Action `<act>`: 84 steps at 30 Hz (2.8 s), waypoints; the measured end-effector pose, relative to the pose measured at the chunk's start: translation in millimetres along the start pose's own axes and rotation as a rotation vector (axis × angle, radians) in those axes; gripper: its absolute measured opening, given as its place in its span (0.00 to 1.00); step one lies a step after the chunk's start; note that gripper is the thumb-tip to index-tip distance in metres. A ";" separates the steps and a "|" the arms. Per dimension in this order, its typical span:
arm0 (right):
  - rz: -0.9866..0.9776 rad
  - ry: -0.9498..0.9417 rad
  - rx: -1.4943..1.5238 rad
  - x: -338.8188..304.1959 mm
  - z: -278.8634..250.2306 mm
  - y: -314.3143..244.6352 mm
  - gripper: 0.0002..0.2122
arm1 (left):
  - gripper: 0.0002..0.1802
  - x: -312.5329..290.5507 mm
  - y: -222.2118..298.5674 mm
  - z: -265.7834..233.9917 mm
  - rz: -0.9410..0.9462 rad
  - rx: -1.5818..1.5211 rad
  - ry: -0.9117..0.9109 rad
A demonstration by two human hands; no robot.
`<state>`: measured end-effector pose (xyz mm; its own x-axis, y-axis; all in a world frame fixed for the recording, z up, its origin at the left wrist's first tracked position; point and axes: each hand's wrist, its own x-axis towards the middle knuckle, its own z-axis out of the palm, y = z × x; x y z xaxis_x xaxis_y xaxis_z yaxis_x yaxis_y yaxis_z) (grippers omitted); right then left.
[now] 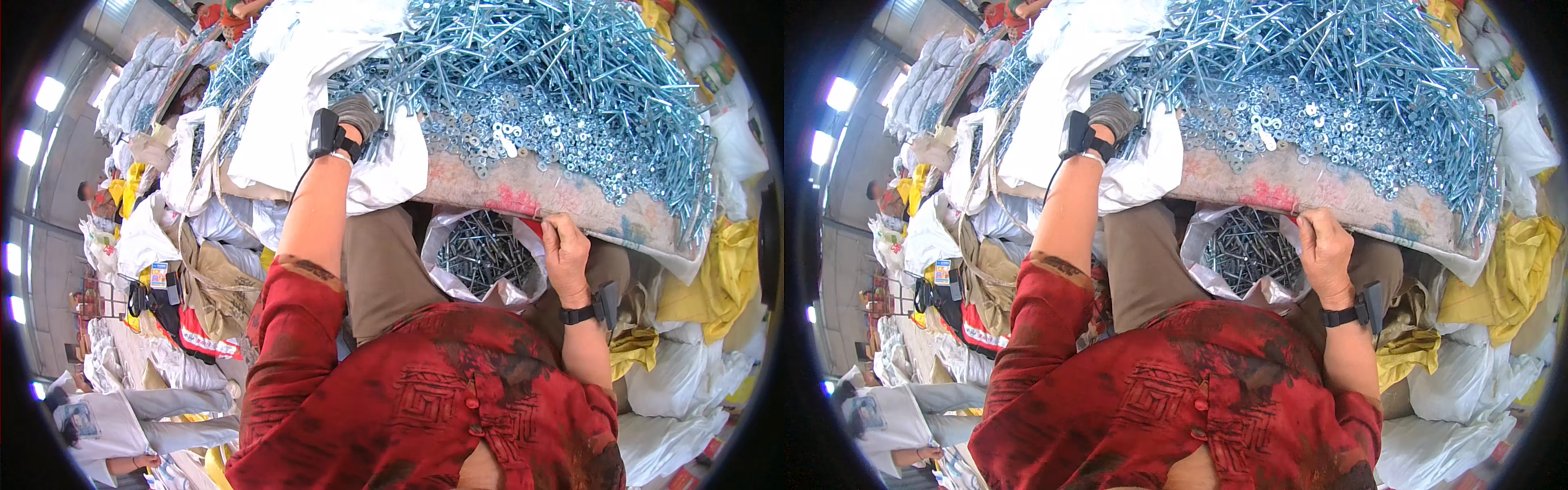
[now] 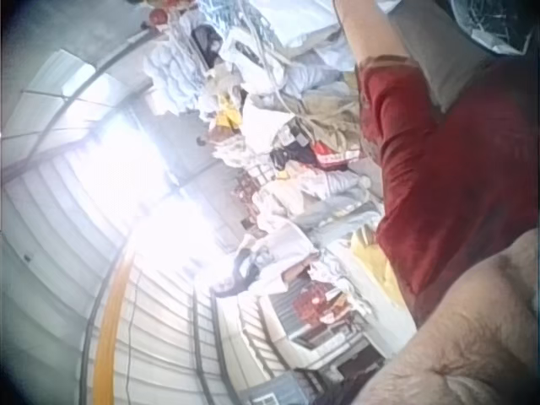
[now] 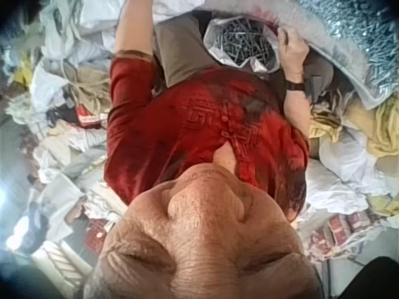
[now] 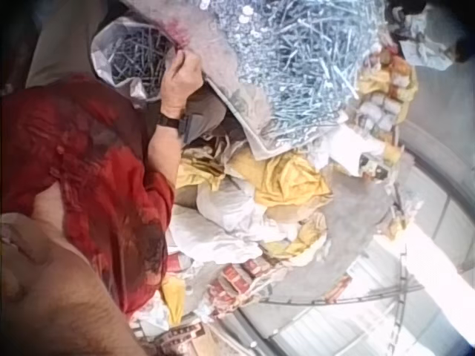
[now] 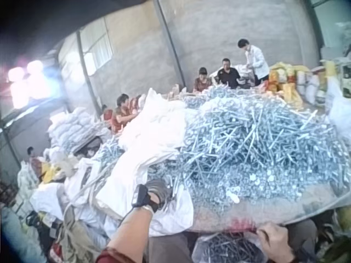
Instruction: Put washers onto long metal bolts.
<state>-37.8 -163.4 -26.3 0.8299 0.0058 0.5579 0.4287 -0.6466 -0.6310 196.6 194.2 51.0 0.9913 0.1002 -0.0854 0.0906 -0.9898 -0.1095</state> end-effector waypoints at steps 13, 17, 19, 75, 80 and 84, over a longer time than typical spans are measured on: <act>-0.038 -0.017 -0.044 2.5 -4.3 4.4 0.04 | 0.26 -9.8 23.2 -12.9 0.208 0.059 -0.176; -0.082 0.003 -0.057 3.4 -1.9 0.2 0.04 | 0.26 23.1 1.1 27.9 0.245 0.091 -0.031; -0.062 0.021 -0.094 -5.1 -8.1 7.2 0.04 | 0.26 1.5 29.7 2.4 0.166 0.000 -0.153; -0.342 -0.114 -0.848 301.1 63.7 23.7 0.09 | 0.18 -139.3 121.5 46.6 0.552 -2.354 -0.781; -0.283 -0.081 -0.707 272.5 68.3 -0.4 0.10 | 0.15 -145.5 118.9 60.2 0.409 -2.417 -0.795; -0.153 -0.012 -0.682 233.2 43.1 21.2 0.08 | 0.13 -138.7 111.3 43.6 0.305 -2.491 -0.239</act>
<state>180.2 -142.8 67.2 0.7839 0.1411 0.6047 0.2248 -0.9723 -0.0646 65.0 74.5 7.4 0.9860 -0.1581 0.0521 0.0831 0.7388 0.6687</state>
